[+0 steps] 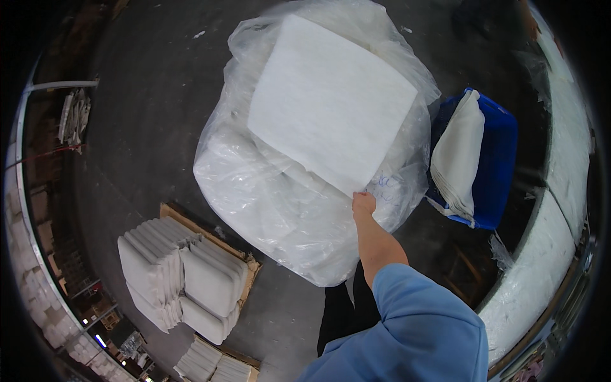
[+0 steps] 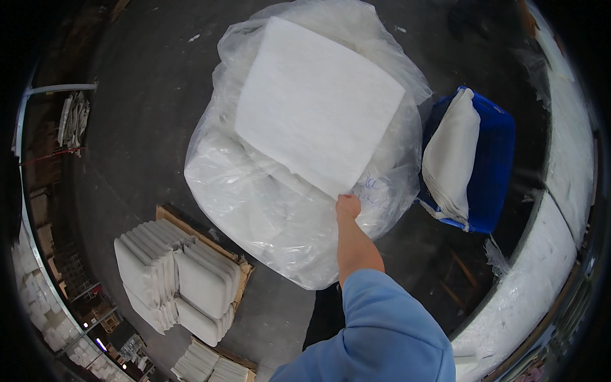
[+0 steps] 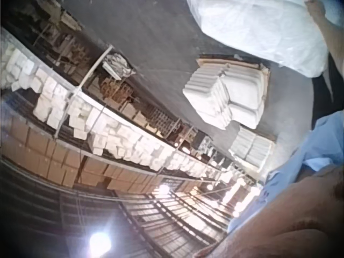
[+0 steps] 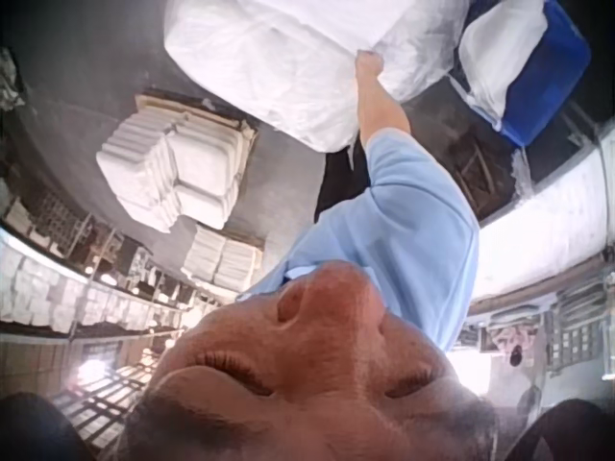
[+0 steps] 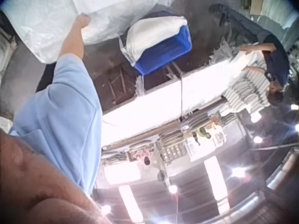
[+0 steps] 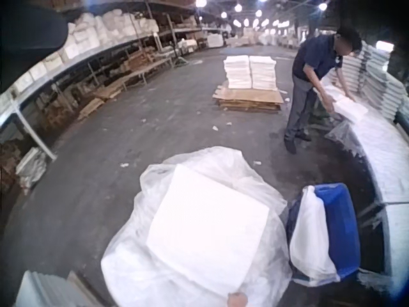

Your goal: The person wraps white foam blocks in thin white paper on a large work table. They fold the paper around each block, smooth the edges, and place the wrapped items into a green bag. The person repeats this process for multiple foam blocks.

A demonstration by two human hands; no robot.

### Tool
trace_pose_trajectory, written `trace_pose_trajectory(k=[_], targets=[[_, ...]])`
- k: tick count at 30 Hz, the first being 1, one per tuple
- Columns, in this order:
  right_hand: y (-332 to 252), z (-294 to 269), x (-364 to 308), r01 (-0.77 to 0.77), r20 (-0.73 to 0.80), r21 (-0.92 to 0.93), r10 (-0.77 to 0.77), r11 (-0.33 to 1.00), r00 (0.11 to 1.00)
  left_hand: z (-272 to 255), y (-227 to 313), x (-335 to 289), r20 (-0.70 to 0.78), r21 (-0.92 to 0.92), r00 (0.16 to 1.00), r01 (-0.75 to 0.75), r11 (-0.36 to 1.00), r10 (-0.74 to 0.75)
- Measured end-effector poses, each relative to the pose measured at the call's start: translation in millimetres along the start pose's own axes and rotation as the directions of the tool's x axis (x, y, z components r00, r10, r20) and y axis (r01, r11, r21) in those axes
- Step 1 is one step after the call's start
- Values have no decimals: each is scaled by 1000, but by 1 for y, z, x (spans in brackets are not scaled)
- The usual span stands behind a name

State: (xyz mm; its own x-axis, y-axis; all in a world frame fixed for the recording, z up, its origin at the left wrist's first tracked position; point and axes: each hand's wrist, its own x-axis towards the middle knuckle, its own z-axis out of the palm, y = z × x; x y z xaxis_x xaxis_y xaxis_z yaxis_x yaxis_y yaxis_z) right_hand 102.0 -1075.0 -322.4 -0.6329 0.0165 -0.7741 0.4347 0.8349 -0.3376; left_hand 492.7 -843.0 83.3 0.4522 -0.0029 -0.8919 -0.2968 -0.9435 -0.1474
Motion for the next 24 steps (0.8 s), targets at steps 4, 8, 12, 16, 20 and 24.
trace_pose_trajectory(k=[4,8,12,16,20,24], targets=[[-20,-9,-46,272,-83,-32,-274,962,958,8,13,-2,15,-14,999,-47,999,47],[-50,-12,-100,549,-36,146,-551,823,834,15,26,0,21,-24,995,-98,995,98],[-66,-18,-71,560,-195,306,-526,769,828,9,68,-8,53,34,979,-200,979,198],[-99,-44,-61,-174,134,668,113,724,984,15,66,-12,61,-14,971,-231,973,231],[-120,-69,-64,-347,547,586,-42,732,836,9,64,-19,69,-29,958,-276,961,277],[-177,-93,-111,-201,590,601,-259,774,765,0,68,-18,91,-29,935,-341,940,342]])
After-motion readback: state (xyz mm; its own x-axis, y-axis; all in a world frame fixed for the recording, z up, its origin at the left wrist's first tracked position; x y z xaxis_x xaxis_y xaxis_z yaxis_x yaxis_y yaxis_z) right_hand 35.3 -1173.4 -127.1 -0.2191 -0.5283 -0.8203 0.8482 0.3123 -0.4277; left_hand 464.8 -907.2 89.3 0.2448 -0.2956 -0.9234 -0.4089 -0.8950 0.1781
